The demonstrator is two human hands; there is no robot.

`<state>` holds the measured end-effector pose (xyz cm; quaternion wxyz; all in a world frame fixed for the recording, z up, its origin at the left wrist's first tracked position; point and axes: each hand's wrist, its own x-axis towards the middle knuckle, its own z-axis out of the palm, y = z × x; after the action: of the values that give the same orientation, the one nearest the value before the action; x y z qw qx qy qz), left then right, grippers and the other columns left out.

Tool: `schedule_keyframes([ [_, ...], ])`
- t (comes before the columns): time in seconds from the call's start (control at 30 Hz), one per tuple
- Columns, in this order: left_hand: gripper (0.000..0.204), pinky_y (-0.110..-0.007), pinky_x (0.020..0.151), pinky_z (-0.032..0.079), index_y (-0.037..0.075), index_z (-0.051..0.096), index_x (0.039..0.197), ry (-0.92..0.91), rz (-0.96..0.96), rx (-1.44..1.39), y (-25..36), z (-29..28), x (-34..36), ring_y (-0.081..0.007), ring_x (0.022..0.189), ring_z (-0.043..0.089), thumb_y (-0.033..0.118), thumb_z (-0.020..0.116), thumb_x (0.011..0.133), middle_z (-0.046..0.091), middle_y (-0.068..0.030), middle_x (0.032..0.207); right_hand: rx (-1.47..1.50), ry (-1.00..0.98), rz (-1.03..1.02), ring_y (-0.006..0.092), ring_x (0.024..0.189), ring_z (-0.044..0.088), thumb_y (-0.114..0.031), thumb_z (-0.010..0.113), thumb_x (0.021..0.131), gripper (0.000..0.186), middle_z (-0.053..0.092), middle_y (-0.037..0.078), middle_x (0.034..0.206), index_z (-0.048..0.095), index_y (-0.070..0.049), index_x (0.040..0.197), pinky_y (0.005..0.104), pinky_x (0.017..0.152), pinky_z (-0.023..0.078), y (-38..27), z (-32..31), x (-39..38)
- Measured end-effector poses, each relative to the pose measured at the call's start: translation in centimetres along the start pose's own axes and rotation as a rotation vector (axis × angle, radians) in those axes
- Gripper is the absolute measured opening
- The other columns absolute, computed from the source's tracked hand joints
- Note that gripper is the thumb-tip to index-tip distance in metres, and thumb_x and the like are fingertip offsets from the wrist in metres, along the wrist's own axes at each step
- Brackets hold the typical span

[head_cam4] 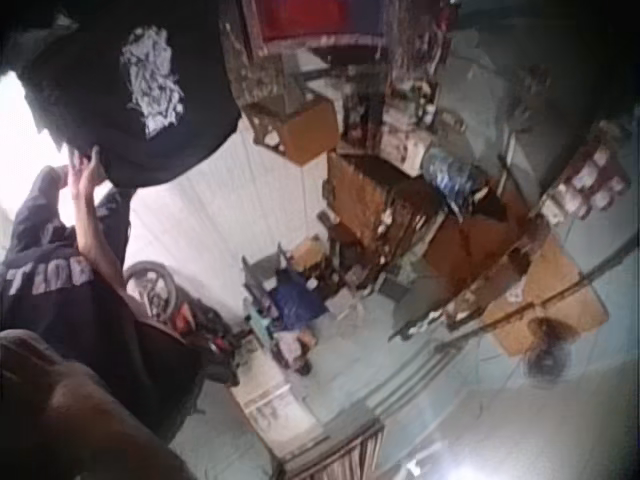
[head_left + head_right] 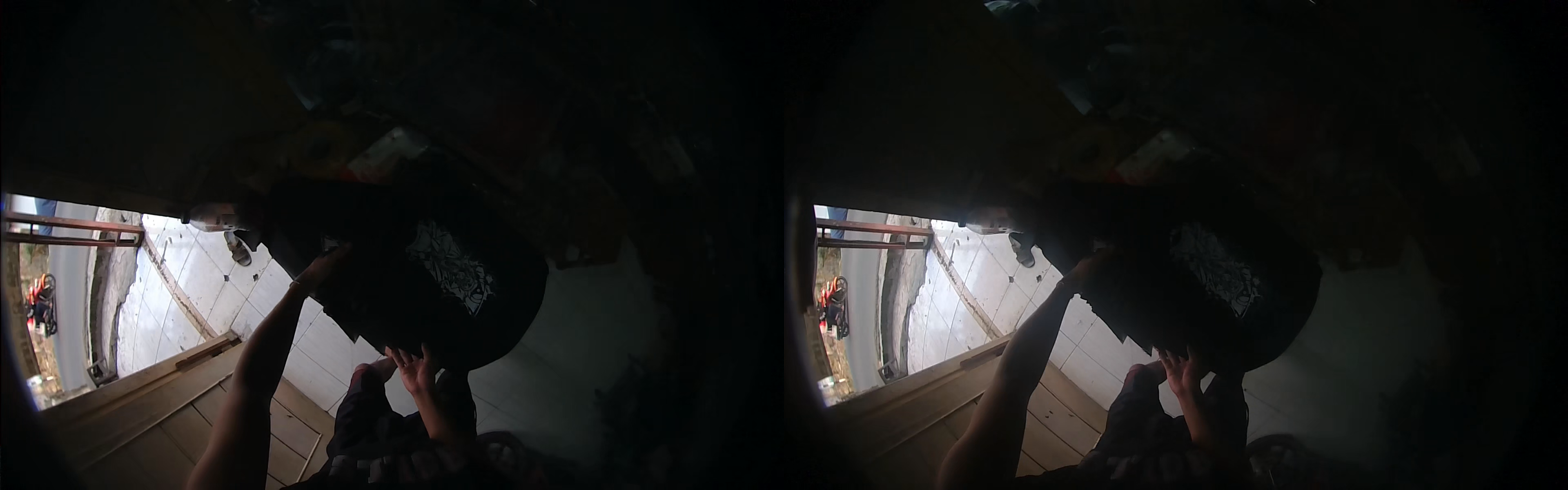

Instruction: The person cleans a screen printing frame with a red cloth, then handles a black t-shirt and a container of grey ink. They spray liquid into the ink and stir it with a tool.

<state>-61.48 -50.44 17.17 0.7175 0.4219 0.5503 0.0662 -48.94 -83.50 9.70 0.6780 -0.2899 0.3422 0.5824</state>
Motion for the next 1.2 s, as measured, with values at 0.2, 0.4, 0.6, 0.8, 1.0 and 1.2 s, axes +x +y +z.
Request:
schedule_keyframes([
  [0.2,0.06,-0.035,0.108,0.04,-0.002,0.057,0.13,0.229,0.171,0.335,4.7,1.9,-3.2,-0.0234,0.13,0.049,0.046,0.064,0.095,0.051,-0.022,0.139,-0.197,-0.256,0.228,0.0352,0.127,0.055,-0.02,0.066,0.094,0.034,0.059,0.016,0.133,0.058,-0.005,0.123,0.0572,0.108,0.044,-1.9,-3.5,-1.3],
  [0.4,0.117,-0.085,0.101,0.011,0.011,0.01,0.159,0.541,0.468,1.258,3.4,13.9,-1.0,-0.0549,0.145,0.01,0.064,0.073,0.075,0.006,-0.024,0.162,-0.664,0.179,0.11,0.0365,0.123,0.055,-0.036,0.055,0.099,0.047,0.055,0.021,0.134,0.048,-0.007,0.135,0.0569,0.099,0.048,-15.4,-10.0,-4.4],
  [0.6,0.108,-0.06,0.109,0.034,0.007,0.03,0.152,0.608,0.259,1.251,0.0,8.0,5.4,-0.0419,0.14,0.034,0.052,0.084,0.069,0.029,-0.0219,0.155,-0.534,0.391,-0.219,0.0351,0.13,0.046,-0.061,0.05,0.095,0.08,0.04,0.012,0.149,0.029,-0.01,0.153,0.0552,0.107,0.037,-27.6,-10.3,8.1],
  [0.8,0.084,-0.04,0.098,0.051,0.0,0.05,0.137,0.319,-0.129,0.897,2.7,6.3,6.5,-0.0294,0.115,0.06,0.036,0.088,0.071,0.06,-0.0187,0.127,-0.311,-0.257,0.081,0.0271,0.135,0.046,-0.057,0.065,0.089,0.077,0.053,0.004,0.145,0.046,-0.009,0.145,0.0461,0.112,0.036,-31.3,-12.8,12.4],
  [1.0,0.068,-0.034,0.095,0.054,-0.002,0.056,0.134,-0.02,-0.016,0.672,-1.2,-2.0,8.1,-0.0223,0.102,0.067,0.022,0.084,0.077,0.069,-0.0162,0.115,-0.539,0.05,0.135,0.0284,0.119,0.061,-0.018,0.08,0.075,0.072,0.06,0.011,0.135,0.05,-0.003,0.139,0.0446,0.105,0.049,-33.5,-12.1,8.8],
  [1.2,0.061,-0.033,0.094,0.052,0.0,0.055,0.137,-0.2,0.25,0.795,-1.4,-2.4,6.3,-0.0203,0.101,0.067,0.017,0.078,0.083,0.07,-0.0143,0.115,-0.864,-0.033,0.029,0.0277,0.123,0.056,0.001,0.081,0.058,0.088,0.059,0.01,0.132,0.047,0.001,0.139,0.0409,0.105,0.046,-34.1,-4.9,3.1],
])
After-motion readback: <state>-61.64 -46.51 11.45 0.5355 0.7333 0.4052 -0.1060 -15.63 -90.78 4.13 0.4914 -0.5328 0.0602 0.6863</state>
